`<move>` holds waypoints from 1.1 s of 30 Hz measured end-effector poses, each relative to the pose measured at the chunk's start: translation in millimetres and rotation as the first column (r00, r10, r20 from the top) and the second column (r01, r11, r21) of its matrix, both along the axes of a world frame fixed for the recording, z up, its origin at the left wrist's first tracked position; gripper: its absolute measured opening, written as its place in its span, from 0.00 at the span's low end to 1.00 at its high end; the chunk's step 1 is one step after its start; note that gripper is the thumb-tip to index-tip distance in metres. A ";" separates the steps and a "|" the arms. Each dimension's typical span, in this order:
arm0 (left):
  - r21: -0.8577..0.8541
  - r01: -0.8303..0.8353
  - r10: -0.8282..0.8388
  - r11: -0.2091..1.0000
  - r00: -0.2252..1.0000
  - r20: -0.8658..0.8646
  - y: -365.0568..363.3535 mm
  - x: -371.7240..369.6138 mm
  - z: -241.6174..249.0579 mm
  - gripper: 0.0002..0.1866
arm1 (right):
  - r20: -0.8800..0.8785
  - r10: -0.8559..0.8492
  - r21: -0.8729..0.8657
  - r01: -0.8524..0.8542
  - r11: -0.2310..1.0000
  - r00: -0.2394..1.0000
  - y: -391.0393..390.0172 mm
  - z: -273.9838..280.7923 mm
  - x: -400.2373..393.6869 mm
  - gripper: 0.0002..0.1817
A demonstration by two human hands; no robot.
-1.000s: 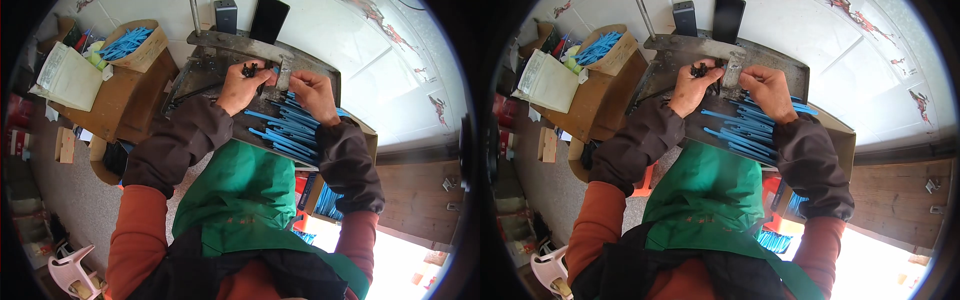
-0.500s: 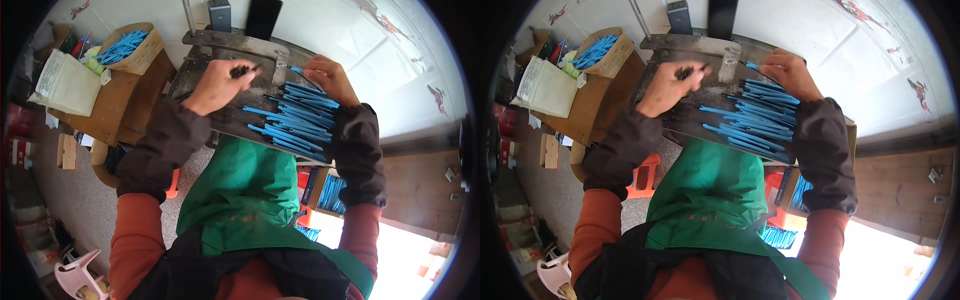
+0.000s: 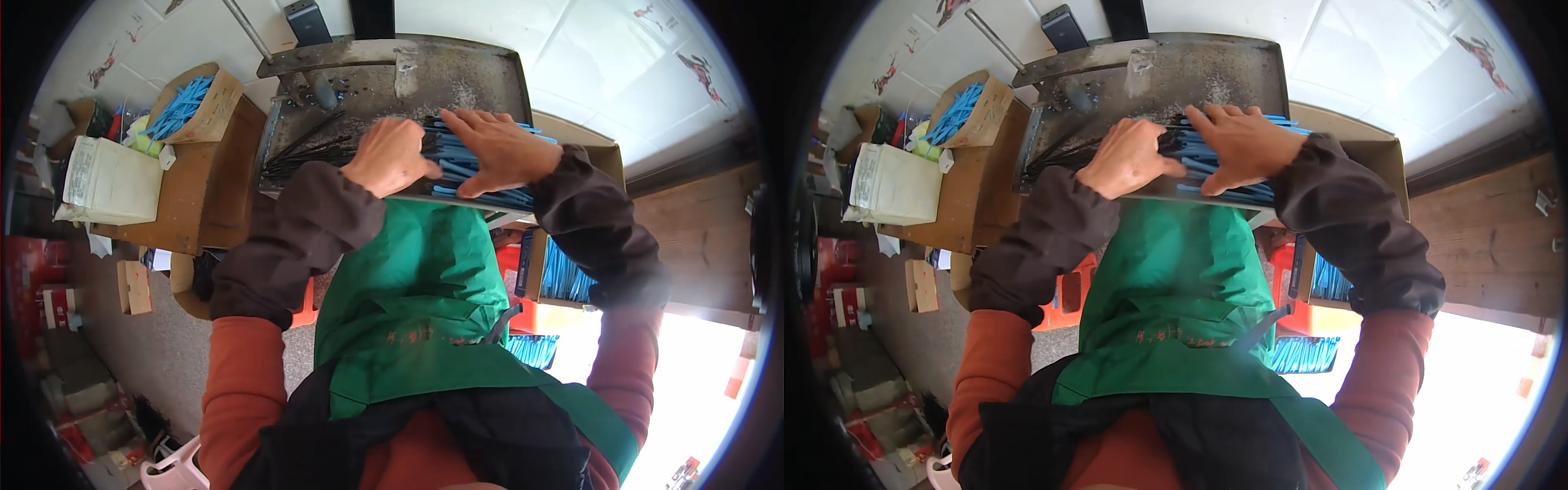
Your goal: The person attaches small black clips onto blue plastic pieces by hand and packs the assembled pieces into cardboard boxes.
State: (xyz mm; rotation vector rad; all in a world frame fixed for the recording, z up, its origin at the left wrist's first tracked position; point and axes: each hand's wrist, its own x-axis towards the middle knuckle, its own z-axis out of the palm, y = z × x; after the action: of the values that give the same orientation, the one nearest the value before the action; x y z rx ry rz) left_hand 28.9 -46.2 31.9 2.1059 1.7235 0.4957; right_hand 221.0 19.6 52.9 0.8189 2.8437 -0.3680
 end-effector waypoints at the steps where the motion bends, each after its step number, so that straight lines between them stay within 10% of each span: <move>1: 0.017 -0.010 0.010 1.000 0.999 0.031 2.7 3.9 -1.9 0.24 | 0.036 -0.008 0.033 0.007 0.999 0.999 -4.8 2.2 -5.5 0.55; 4: 0.310 0.019 -0.077 0.950 0.981 0.176 10.8 -5.2 -9.2 0.21 | 0.069 -0.083 0.061 0.079 0.995 0.994 -3.9 0.5 -11.7 0.54; 7: 0.007 -0.169 0.155 0.986 0.918 0.364 0.9 -34.3 11.1 0.19 | -0.155 -0.140 0.173 0.166 0.971 0.978 17.6 -28.6 -9.3 0.49; 8: -0.385 -0.117 0.351 0.915 0.702 0.619 -9.9 -37.6 24.8 0.18 | -0.215 -0.161 0.182 0.202 0.962 0.963 25.4 -35.0 -10.9 0.48; 12: -0.511 0.338 0.537 0.790 0.019 0.843 -10.5 -22.7 -0.3 0.18 | -0.233 -0.291 0.118 0.324 0.939 0.928 43.1 -28.4 -26.6 0.35; 16: -0.531 0.306 0.594 0.790 -0.168 0.787 19.8 13.9 -22.1 0.15 | -0.244 -0.403 -0.109 0.388 0.915 0.882 44.9 -15.7 -24.9 0.33; 23: -0.545 0.036 0.540 0.838 -0.207 0.816 25.5 59.0 -18.8 0.13 | -0.439 -0.498 -0.443 0.301 0.844 0.748 35.2 -21.0 0.8 0.35; 26: -0.525 0.070 0.525 0.848 -0.250 0.814 24.9 65.5 -7.0 0.11 | -0.455 -0.671 -0.801 0.059 0.595 0.586 31.1 -15.4 11.2 0.34; 29: -0.502 0.053 0.495 0.863 -0.285 0.821 25.7 72.8 -6.1 0.11 | -0.587 -0.598 -0.574 0.240 0.782 0.545 18.3 2.4 14.8 0.33; 33: 0.080 -0.165 -0.083 0.983 -0.013 0.996 11.4 87.8 28.3 0.13 | -0.909 -0.271 -0.161 0.332 0.930 0.317 -7.9 28.7 11.2 0.37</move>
State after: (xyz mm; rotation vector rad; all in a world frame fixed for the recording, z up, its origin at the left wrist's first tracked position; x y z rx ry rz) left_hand 116.7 -34.8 60.2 0.9557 0.7285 1.7290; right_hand 232.3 11.6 81.6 1.5938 3.6787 -1.1509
